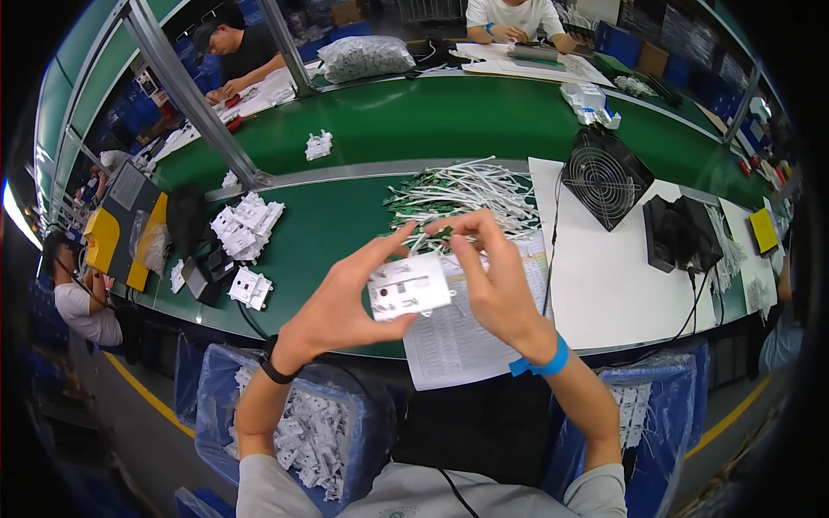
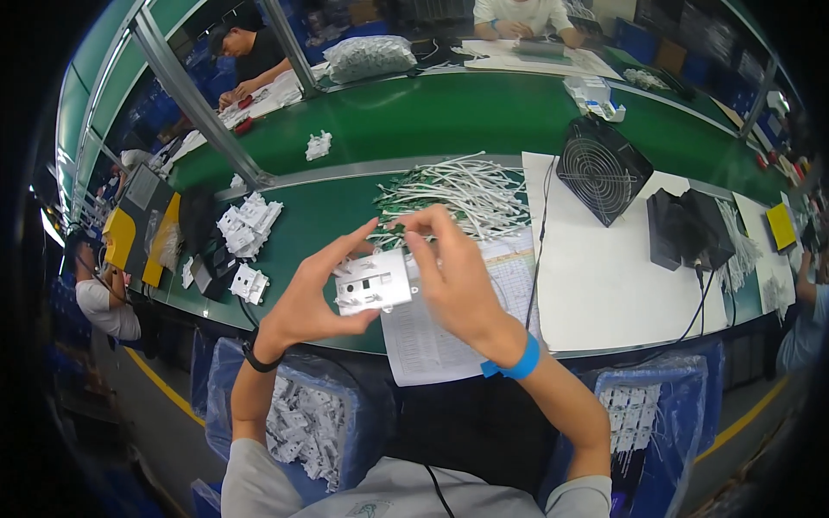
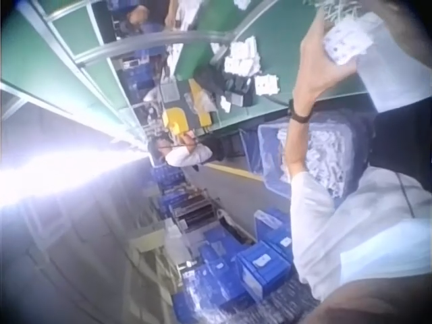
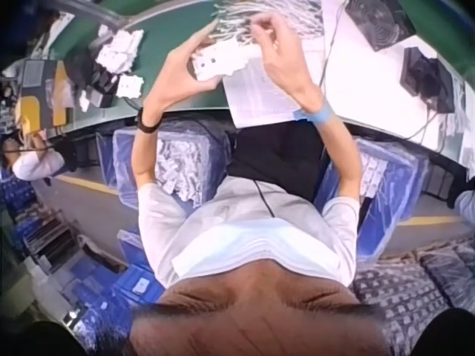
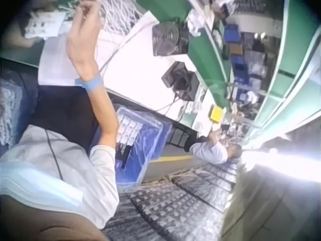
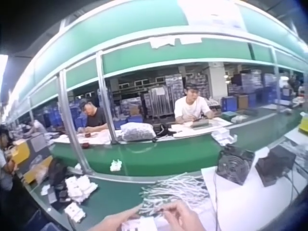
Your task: Soldering wires onto small electronic components at an assembly line station.
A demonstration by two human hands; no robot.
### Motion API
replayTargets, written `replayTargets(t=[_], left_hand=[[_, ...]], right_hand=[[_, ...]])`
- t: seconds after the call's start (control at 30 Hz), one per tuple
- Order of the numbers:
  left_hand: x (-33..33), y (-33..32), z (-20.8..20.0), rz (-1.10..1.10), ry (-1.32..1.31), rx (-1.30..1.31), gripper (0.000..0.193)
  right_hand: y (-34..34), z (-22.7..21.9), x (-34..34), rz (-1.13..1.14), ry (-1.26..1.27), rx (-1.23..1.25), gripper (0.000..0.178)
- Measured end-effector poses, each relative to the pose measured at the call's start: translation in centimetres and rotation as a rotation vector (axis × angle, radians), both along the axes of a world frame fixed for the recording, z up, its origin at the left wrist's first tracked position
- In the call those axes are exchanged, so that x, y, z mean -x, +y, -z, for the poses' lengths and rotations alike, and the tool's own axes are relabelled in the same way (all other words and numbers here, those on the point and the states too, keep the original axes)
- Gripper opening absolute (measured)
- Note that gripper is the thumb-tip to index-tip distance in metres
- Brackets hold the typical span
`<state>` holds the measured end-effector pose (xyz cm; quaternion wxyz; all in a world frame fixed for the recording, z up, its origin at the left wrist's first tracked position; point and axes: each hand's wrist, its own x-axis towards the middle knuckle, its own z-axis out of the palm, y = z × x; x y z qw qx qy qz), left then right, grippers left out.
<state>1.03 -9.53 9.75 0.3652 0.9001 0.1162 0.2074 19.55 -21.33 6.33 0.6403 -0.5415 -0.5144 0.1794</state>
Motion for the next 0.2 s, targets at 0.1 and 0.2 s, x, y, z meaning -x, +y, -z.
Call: replayTargets(t=[0.1,0.2], left_hand=[[-1.8,-1.6,-0.8,0.040,-0.120,-0.115,0.098],[-2.9,-2.4,-0.6,-0.013,-0.195,-0.089,0.097]], right_hand=[[-0.1,0.3,0.6,0.006,0.020,-0.013,0.011],[-0.8,0.0,0.4,0.049,0.236,0.036,0.013]])
